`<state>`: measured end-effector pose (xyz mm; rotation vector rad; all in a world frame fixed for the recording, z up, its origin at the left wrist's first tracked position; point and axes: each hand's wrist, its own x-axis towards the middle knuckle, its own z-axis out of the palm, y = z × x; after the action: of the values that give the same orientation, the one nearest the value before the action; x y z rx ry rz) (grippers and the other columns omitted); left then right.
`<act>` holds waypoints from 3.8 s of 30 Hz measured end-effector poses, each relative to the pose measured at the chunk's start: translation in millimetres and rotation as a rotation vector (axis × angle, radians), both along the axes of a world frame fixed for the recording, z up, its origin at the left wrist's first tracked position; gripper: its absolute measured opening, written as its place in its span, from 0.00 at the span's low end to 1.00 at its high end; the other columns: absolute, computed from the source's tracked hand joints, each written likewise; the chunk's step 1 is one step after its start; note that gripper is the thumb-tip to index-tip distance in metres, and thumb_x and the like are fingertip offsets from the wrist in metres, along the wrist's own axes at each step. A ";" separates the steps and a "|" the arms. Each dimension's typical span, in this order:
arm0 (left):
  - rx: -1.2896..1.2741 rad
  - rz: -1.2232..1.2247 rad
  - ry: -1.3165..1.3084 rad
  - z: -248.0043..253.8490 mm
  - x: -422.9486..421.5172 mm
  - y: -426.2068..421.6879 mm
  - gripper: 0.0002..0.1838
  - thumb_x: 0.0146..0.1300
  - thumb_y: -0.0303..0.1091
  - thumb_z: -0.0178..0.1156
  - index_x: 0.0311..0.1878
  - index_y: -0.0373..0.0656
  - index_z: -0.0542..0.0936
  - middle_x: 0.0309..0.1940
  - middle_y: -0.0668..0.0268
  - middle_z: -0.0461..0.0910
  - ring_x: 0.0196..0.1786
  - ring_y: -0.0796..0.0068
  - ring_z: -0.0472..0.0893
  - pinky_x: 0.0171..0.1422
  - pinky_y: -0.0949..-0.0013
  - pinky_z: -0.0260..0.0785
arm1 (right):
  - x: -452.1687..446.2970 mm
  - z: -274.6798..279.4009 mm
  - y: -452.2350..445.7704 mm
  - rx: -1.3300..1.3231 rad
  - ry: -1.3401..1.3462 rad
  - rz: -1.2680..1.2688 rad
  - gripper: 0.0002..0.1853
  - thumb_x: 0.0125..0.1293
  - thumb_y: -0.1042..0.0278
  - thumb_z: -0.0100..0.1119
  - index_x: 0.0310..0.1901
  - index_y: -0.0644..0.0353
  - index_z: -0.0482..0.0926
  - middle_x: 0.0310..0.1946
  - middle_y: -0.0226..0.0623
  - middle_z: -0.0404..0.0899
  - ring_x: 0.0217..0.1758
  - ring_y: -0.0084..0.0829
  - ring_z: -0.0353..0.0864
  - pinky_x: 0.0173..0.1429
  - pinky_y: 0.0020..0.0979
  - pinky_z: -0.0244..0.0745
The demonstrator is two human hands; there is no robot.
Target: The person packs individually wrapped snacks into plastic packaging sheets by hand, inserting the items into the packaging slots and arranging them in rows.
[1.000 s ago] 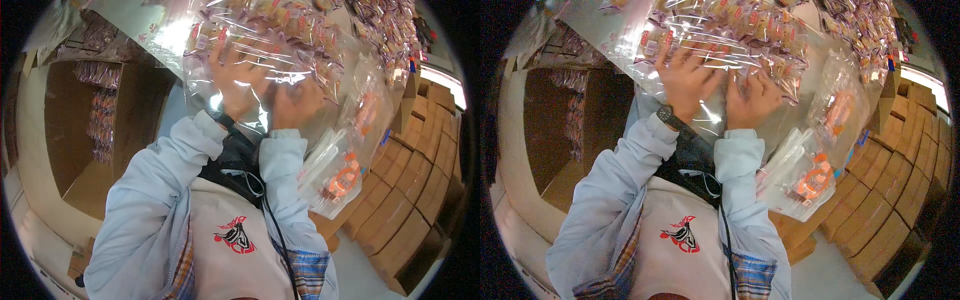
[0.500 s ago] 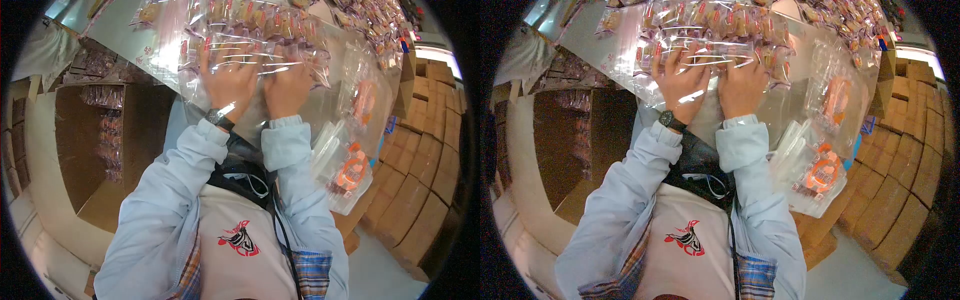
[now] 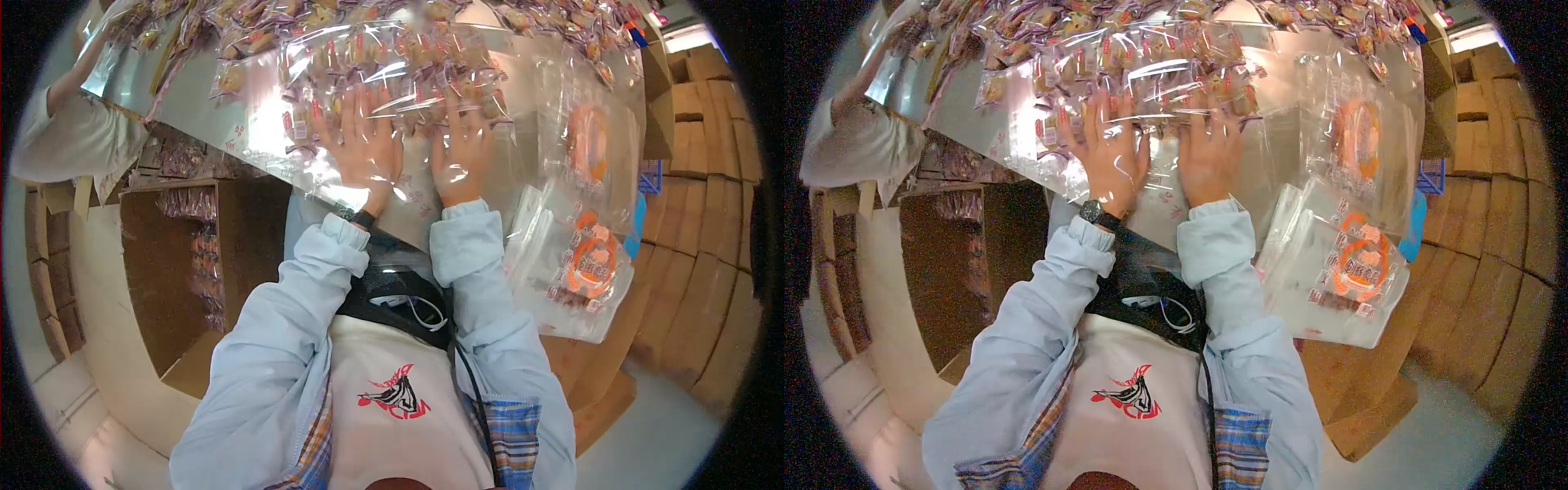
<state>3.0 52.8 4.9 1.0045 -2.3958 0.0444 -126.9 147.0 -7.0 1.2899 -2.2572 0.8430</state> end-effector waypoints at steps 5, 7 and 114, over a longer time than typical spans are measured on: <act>0.030 -0.149 0.061 -1.3 -3.7 -0.2 0.30 0.65 0.46 0.69 0.70 0.51 0.79 0.72 0.58 0.72 0.80 0.57 0.63 0.83 0.40 0.40 | -7.7 6.1 -12.2 -0.014 -0.139 0.033 0.34 0.61 0.66 0.72 0.71 0.50 0.77 0.74 0.47 0.68 0.69 0.49 0.75 0.68 0.47 0.74; -0.027 -0.110 0.095 0.9 -13.3 0.1 0.26 0.65 0.48 0.70 0.66 0.56 0.82 0.71 0.60 0.74 0.75 0.59 0.67 0.81 0.44 0.45 | -8.5 9.9 -11.6 0.001 -0.198 0.049 0.36 0.60 0.64 0.74 0.72 0.50 0.76 0.71 0.43 0.72 0.69 0.48 0.78 0.63 0.44 0.81; 0.592 -0.239 -0.114 19.4 82.3 1.3 0.30 0.59 0.37 0.68 0.66 0.42 0.80 0.73 0.45 0.70 0.73 0.36 0.67 0.81 0.24 0.48 | -247.1 40.1 -308.0 0.295 0.117 -0.033 0.42 0.58 0.35 0.72 0.73 0.37 0.71 0.62 0.62 0.70 0.57 0.67 0.81 0.59 0.58 0.80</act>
<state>85.3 54.1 24.3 0.9647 -2.6797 -0.7503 -373.9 -161.0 33.1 1.3817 -2.3643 0.4207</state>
